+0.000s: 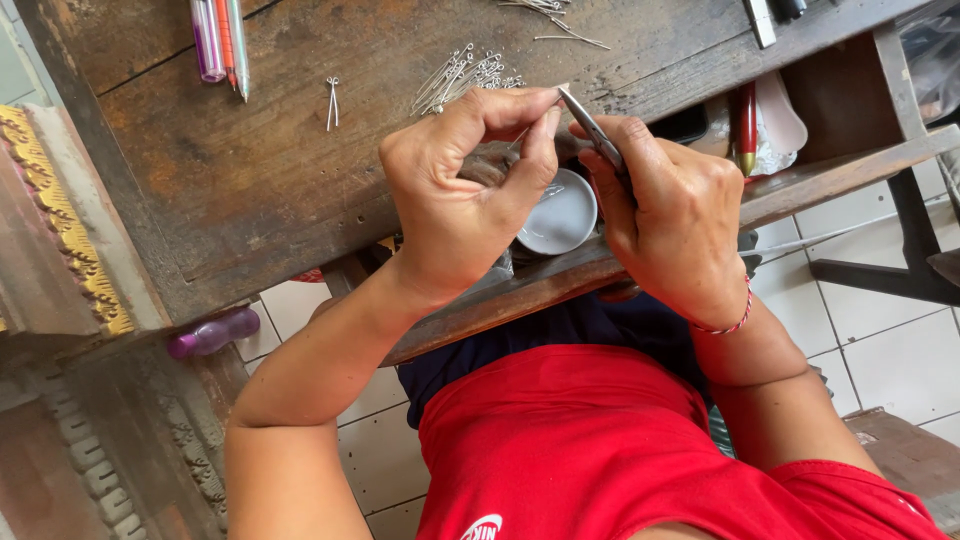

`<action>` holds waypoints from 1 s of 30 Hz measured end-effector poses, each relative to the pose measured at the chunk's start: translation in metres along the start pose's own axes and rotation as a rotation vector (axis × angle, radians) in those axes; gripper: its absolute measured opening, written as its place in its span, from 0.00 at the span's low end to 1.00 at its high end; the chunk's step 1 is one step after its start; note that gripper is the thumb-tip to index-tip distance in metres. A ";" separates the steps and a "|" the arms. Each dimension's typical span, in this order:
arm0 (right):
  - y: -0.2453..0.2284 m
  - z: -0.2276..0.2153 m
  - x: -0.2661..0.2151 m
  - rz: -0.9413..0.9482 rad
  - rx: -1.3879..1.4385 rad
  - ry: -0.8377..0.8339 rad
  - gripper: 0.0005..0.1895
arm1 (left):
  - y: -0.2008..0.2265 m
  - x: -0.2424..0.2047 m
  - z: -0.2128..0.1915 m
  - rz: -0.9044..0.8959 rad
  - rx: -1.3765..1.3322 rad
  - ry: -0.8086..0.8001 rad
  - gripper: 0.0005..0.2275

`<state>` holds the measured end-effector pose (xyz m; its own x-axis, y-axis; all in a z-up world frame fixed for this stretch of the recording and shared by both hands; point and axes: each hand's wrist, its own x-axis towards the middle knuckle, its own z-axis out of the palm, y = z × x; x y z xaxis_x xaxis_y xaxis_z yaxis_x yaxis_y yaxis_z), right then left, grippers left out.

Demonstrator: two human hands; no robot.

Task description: Using pliers to bend and shape small silver wires into jewelry pins at a workbench.

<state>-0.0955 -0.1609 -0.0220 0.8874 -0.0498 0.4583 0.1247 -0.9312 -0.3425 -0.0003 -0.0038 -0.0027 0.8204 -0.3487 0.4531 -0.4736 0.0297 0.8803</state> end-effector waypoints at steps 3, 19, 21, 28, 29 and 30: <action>0.002 -0.002 -0.002 0.005 0.029 -0.039 0.07 | -0.005 0.002 -0.005 0.260 0.231 -0.035 0.04; 0.023 -0.021 -0.002 -0.012 -0.103 -0.236 0.06 | -0.004 0.010 -0.013 0.382 0.275 -0.226 0.05; 0.024 -0.021 -0.003 -0.013 -0.095 -0.264 0.07 | -0.005 0.010 -0.013 0.377 0.268 -0.231 0.05; 0.020 -0.020 0.000 -0.008 -0.103 -0.240 0.06 | -0.003 0.015 -0.013 0.374 0.300 -0.233 0.05; 0.016 -0.020 0.003 -0.010 -0.054 -0.211 0.08 | -0.002 0.016 -0.015 0.385 0.335 -0.235 0.05; 0.018 -0.020 0.003 -0.026 -0.051 -0.218 0.08 | -0.003 0.020 -0.020 0.379 0.342 -0.220 0.05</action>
<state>-0.0994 -0.1847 -0.0102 0.9599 0.0482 0.2761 0.1307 -0.9484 -0.2889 0.0235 0.0076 0.0067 0.5030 -0.5616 0.6569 -0.8299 -0.1017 0.5485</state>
